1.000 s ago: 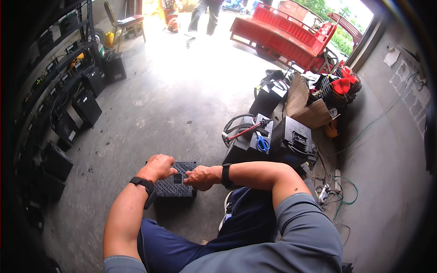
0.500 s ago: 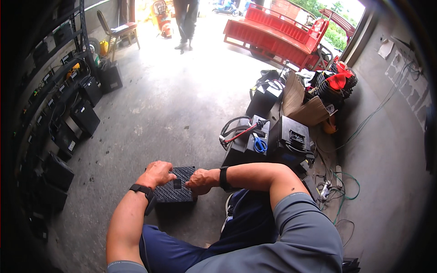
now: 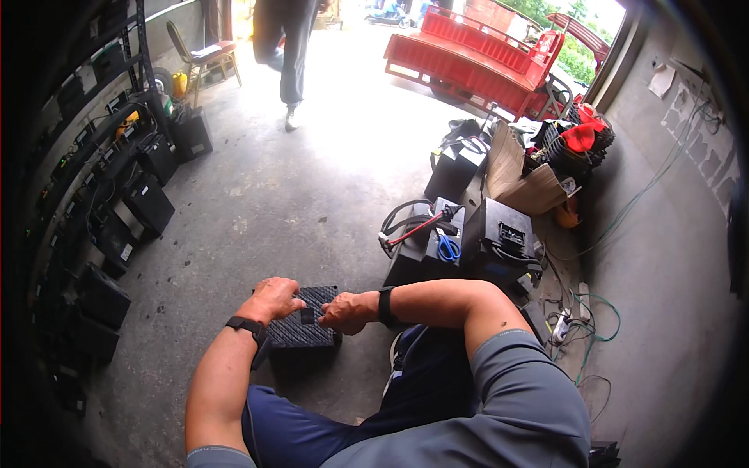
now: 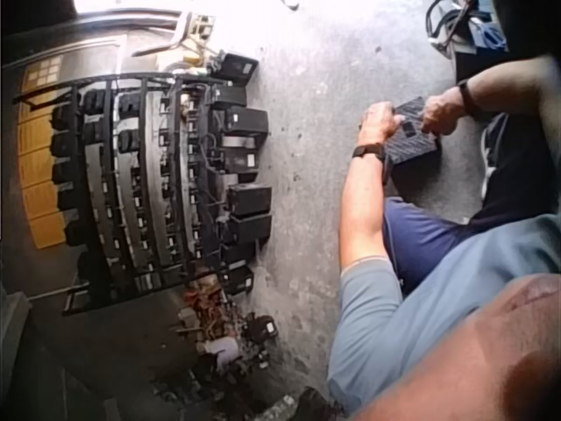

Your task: Unscrewing and inspecting a motorcycle electrical component housing using a screwdriver.

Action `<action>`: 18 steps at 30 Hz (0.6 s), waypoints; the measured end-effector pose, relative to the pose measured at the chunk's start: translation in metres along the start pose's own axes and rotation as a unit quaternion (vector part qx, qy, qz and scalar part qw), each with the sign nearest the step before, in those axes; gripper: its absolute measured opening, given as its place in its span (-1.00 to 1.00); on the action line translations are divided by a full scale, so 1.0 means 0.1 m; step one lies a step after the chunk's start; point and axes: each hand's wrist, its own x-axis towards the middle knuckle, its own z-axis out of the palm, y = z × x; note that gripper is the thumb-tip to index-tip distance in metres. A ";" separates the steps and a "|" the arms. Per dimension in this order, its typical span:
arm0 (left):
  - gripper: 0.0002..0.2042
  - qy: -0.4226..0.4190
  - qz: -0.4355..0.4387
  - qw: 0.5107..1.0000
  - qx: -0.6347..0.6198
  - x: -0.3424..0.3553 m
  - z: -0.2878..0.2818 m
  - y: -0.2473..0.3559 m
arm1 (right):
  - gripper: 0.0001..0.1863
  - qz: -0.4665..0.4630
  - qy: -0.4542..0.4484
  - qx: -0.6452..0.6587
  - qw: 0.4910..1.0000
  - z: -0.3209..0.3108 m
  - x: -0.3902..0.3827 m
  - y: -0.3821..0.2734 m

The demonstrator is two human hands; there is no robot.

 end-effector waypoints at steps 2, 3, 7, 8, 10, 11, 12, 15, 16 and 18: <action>-0.61 0.001 0.000 1.000 -0.001 0.00 0.01 -0.01 | -0.62 0.025 -0.044 0.023 0.998 -0.02 0.00 -0.01; -0.60 0.003 0.003 1.000 -0.002 0.00 0.02 -0.02 | -0.62 0.023 -0.044 0.023 0.999 -0.03 0.02 -0.01; -0.62 0.025 0.009 1.000 -0.007 -0.01 0.04 -0.03 | -0.60 0.057 -0.049 0.031 0.997 -0.04 0.00 -0.04; -0.62 0.024 0.008 1.000 -0.008 -0.01 0.03 -0.03 | -0.60 0.050 -0.016 -0.003 0.999 -0.04 -0.01 -0.04; -0.61 0.017 0.010 1.000 0.001 -0.01 0.02 -0.01 | -0.63 0.026 0.023 0.011 0.999 -0.03 -0.03 -0.04; -0.61 0.014 0.007 1.000 0.000 -0.01 0.01 -0.01 | -0.66 0.030 0.015 0.026 0.999 -0.03 -0.02 -0.04; -0.62 0.009 0.006 1.000 -0.003 -0.01 0.00 0.00 | -0.66 0.018 0.038 0.024 0.999 -0.02 -0.02 -0.03; -0.61 0.002 0.005 1.000 -0.005 -0.02 -0.01 0.01 | -0.65 0.083 -0.081 0.082 0.990 -0.03 0.04 -0.01; -0.61 0.004 0.008 1.000 -0.004 -0.02 -0.01 0.02 | -0.66 0.072 -0.087 0.051 0.992 -0.02 0.04 0.00; -0.61 0.002 0.008 1.000 -0.003 -0.02 -0.01 0.02 | -0.66 0.060 -0.094 0.021 0.994 0.00 0.04 0.00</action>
